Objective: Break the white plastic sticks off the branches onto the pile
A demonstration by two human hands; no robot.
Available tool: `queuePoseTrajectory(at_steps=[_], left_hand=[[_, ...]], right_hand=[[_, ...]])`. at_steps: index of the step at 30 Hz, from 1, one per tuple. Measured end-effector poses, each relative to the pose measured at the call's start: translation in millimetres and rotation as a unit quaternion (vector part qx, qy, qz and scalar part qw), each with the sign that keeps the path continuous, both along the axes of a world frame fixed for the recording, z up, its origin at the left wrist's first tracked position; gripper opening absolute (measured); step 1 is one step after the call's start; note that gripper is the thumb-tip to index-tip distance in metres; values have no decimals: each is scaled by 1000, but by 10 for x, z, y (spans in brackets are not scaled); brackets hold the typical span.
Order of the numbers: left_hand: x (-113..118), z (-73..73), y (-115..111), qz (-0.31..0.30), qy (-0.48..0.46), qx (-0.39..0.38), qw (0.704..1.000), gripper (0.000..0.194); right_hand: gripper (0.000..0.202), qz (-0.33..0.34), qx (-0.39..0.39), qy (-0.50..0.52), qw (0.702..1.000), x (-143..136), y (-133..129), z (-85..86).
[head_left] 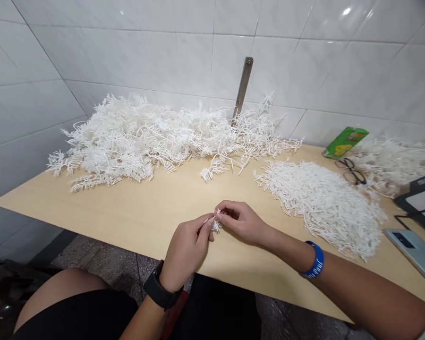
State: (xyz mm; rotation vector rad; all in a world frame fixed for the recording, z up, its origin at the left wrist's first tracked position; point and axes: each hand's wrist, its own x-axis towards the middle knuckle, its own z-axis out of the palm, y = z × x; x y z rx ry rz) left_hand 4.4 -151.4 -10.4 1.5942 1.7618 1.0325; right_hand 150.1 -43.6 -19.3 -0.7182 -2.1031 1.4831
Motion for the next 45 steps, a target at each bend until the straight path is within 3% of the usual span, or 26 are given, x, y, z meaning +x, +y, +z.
queuePoseTrajectory(at_steps=[7,15,26,28,34,37,42,45], left_hand=[[-50,-122,25,65,5,88,994,34],[-30,-116,23,-30,81,92,992,42],[-9,-113,-23,-55,109,97,988,41],[-18,-125,-28,-50,93,96,990,42],[-85,-126,-32,-11,-36,46,998,44],[-112,-138,-20,13,-89,32,995,46],[-109,-131,-16,7,-138,13,990,47],[-101,-104,-20,-2,-152,11,988,48]], right_hand=[[12,13,-2,-3,1000,9,-4,-4],[10,42,-14,26,999,17,-4,7],[23,70,82,-28,994,39,-25,18],[27,91,88,-32,991,33,-31,15],[34,109,-40,19,993,-125,-120,7],[34,99,-10,13,995,-192,-111,-4],[26,146,27,3,989,-146,-19,-10],[28,122,15,15,992,-101,6,-7]])
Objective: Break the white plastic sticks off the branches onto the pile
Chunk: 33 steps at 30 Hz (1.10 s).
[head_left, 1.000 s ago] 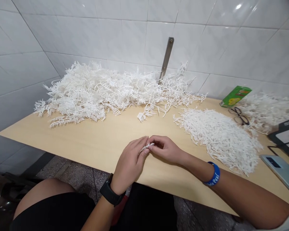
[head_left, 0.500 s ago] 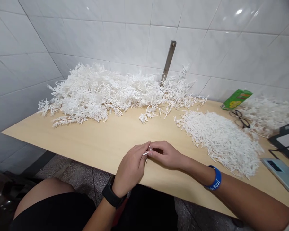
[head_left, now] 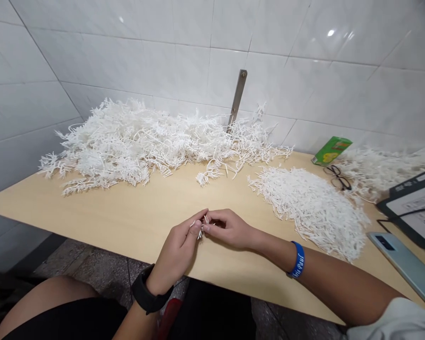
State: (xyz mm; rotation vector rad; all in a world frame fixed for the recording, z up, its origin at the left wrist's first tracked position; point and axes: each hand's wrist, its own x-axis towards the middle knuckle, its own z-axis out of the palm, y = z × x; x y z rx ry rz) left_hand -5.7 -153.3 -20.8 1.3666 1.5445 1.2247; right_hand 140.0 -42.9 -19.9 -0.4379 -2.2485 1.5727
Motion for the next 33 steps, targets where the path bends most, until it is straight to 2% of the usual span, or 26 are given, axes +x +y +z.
queuePoseTrajectory(at_steps=[3,11,20,26,31,33], left_hand=[[4,24,-3,4,-7,0,1000,49],[12,52,-13,21,-106,14,994,52],[5,53,-9,47,-89,12,995,50],[-16,53,6,32,-105,20,994,51],[-50,48,25,-47,-54,32,997,51],[-64,31,33,-45,-46,39,997,50]], right_hand=[[33,-8,-11,12,1000,16,5,-3],[41,64,5,-16,998,25,12,-46],[45,99,43,-13,994,51,8,12],[42,51,26,-16,998,40,-1,-11],[40,-29,-10,17,999,1,-15,10],[39,-43,-10,17,999,-9,-19,19]])
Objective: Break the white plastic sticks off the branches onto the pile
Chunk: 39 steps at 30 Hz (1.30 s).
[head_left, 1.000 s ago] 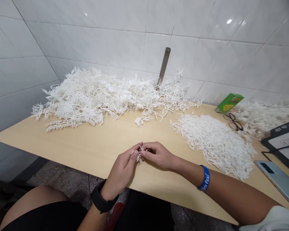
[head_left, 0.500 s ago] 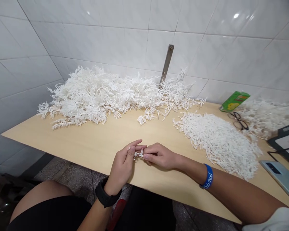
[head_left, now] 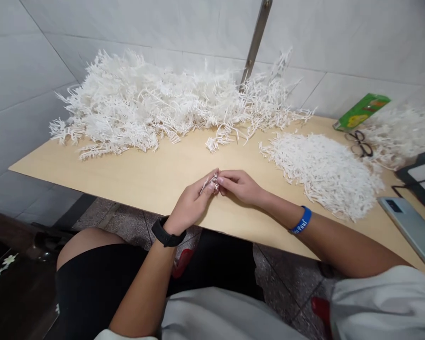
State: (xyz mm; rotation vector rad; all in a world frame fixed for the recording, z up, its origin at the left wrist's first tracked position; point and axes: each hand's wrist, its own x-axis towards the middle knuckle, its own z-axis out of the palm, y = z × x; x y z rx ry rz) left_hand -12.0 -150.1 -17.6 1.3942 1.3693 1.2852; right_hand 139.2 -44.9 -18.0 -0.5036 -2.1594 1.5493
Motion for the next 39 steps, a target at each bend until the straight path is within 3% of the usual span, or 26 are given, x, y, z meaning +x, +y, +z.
queuePoseTrajectory(at_steps=[5,9,12,17,21,23,25,28,31,36,39], left_hand=[[-23,-43,7,41,-9,-5,999,48],[-47,-39,-3,73,-27,25,997,45],[-75,-19,-18,67,-33,18,997,43],[-96,-47,-24,55,-96,-14,994,43],[-92,-90,1,108,-232,-38,966,44],[-84,-93,8,136,-292,-37,946,41],[-70,-86,7,140,-312,-16,940,37],[-50,-86,2,109,-317,13,942,35],[-51,-111,-1,86,-300,15,950,36],[-71,-108,-30,74,-172,17,982,41],[-73,-37,-58,30,-97,23,995,45]], right_hand=[[35,13,-28,-9,999,-59,-13,30],[33,-13,-120,-20,993,-121,-36,52],[33,13,-142,-7,990,-101,-52,44],[37,71,-100,2,992,-21,-34,14],[39,87,-56,-6,995,-8,-40,34],[39,73,-16,-4,997,-11,-59,41],[37,14,47,-2,999,-14,-63,24],[28,-129,179,-14,975,-13,0,-49],[23,-212,273,-24,938,1,99,-123],[23,-235,310,10,921,9,50,-98],[18,-164,285,24,944,-13,-81,-50]])
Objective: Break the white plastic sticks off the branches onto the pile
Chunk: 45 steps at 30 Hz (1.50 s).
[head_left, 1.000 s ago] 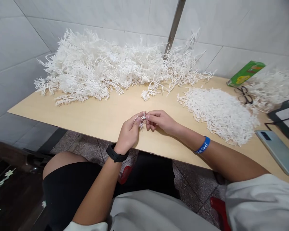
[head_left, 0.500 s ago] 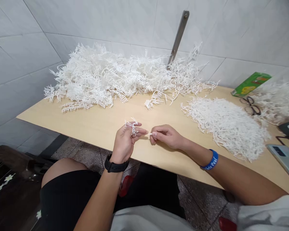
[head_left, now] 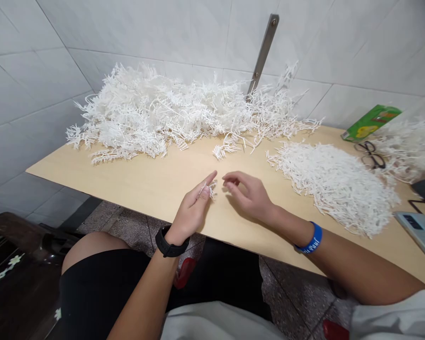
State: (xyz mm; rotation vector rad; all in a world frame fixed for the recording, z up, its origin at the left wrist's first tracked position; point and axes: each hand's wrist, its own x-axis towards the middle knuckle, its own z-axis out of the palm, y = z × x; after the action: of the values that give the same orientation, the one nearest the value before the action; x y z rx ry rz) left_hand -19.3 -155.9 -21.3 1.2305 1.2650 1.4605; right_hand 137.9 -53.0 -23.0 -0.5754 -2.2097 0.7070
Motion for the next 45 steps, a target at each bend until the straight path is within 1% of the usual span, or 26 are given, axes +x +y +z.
queuePoseTrajectory(at_steps=[2,3,6,10,12,17,19,23,26,28,30,32,34,35,38,40,43,45], left_hand=[[4,42,-15,-44,29,-3,999,47],[7,54,-20,-61,38,-3,997,48],[13,54,-25,-85,58,9,995,48],[2,47,-27,-118,58,8,991,47],[-6,60,-32,-126,48,0,991,47],[-15,72,-44,-79,44,-12,996,44],[-17,57,-43,-65,49,-19,996,44],[-14,45,-34,-59,75,-21,995,44],[0,56,-26,-56,89,-23,994,43],[8,49,-20,-41,88,-22,995,40],[11,22,-18,6,36,-21,999,35],[11,-15,-20,61,-63,-26,996,32],[18,-45,-23,88,-139,-35,986,32],[25,-53,-23,84,-152,-38,984,34],[49,-48,-18,59,-144,-25,988,42],[50,-30,-14,46,-131,-10,990,45],[25,3,-18,27,-74,-14,997,47],[7,26,-23,12,-34,-20,999,48]], right_hand=[[17,59,-24,-34,997,-15,-60,9],[16,75,-29,-51,995,-20,-76,8],[20,98,-27,-73,992,-19,-78,1],[31,145,-39,-51,987,4,-54,20],[32,158,-41,-43,986,11,-54,33],[34,194,-60,-54,978,18,-81,46],[36,193,-67,-67,977,24,-94,43],[37,189,-74,-78,976,41,-109,39],[35,197,-97,-76,973,49,-115,45],[34,208,-114,-76,968,54,-123,49],[35,224,-101,-71,967,63,-133,49],[36,230,-61,-56,970,72,-135,43],[35,203,-25,-35,978,76,-115,34],[33,170,-15,-21,985,73,-93,29],[22,42,14,9,999,48,7,15],[16,-18,34,5,999,29,74,7],[21,-55,58,-11,997,18,103,3],[19,-42,63,-12,997,21,69,10]])
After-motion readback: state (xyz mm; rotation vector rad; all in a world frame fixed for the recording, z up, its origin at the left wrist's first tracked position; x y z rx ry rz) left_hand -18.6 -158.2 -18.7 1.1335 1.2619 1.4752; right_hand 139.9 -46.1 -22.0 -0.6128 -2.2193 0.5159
